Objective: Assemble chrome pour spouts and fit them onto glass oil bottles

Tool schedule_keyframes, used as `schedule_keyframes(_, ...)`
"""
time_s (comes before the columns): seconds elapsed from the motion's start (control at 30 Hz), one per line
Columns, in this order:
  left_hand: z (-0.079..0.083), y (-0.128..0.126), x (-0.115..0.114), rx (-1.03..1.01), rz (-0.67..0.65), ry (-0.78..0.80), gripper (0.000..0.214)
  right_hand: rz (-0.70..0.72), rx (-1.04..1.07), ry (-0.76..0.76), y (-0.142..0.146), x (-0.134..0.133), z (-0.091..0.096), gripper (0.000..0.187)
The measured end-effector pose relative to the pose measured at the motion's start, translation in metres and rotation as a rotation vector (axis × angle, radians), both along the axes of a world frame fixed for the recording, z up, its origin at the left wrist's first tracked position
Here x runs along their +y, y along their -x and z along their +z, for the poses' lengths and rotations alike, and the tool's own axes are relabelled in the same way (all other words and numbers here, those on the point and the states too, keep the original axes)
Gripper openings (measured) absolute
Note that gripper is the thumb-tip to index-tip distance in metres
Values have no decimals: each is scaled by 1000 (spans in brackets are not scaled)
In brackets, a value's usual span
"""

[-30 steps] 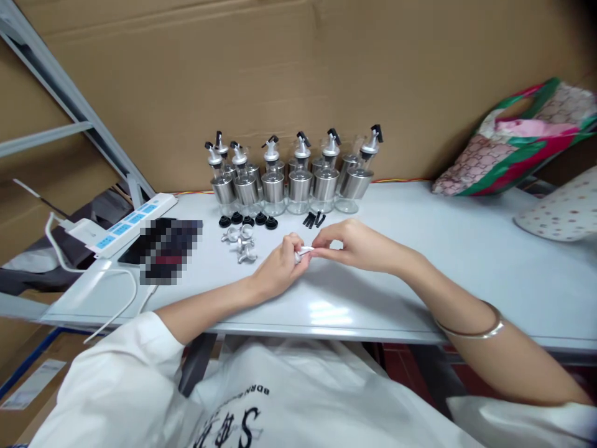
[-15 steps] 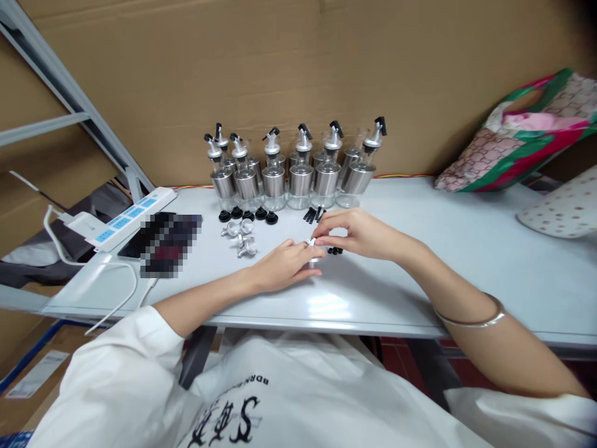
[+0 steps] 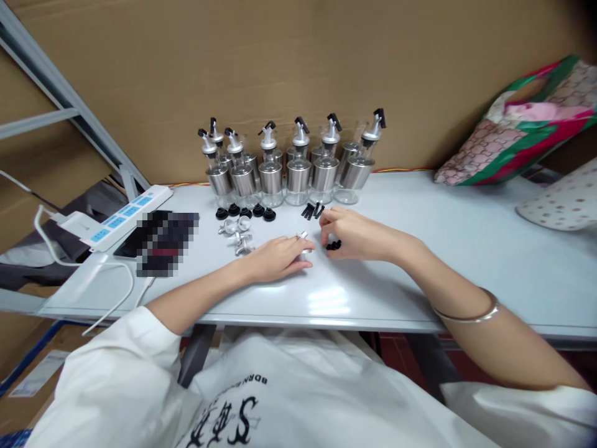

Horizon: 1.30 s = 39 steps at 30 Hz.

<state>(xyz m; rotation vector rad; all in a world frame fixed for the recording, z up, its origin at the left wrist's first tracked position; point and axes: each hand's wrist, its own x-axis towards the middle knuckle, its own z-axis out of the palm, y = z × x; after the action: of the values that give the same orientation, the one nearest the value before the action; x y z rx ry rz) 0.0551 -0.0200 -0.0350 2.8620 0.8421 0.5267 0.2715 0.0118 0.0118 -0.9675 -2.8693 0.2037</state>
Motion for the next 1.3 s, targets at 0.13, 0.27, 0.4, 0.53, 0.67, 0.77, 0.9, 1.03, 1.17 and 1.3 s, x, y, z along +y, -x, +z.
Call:
schedule_keyframes(0.13,1,-1,-1,6,19,26,38,-43,-38,6,1,0,1,13)
schedule_keyframes(0.27,3,-1,-2,19,31,63,39,-25,-24,26,2,1,2,17)
schedule_keyframes(0.4,6,0,-2,27,11,122,43,-2,48,3,1,1,3,15)
schedule_keyframes(0.53,6,0,-3,36,8,172,75,-50,124,31,4,-2,6,13)
schedule_keyframes(0.67,3,0,-2,7,6,182,72,-50,150,-29,9,-6,9,14)
schedule_keyframes(0.77,1,-1,-1,2,18,161,28,-17,184,-106,11,-8,10,14)
schedule_keyframes(0.9,2,-2,-1,1,6,166,20,18,242,-138,9,-8,9,16)
schedule_keyframes(1.03,5,-2,-3,11,22,172,45,36,273,-158,7,-6,7,18)
schedule_keyframes(1.17,5,-2,-3,31,-17,135,41,68,299,-180,7,-4,5,20)
schedule_keyframes(1.3,6,-3,-4,-10,-23,90,31,82,334,-151,7,-5,6,24)
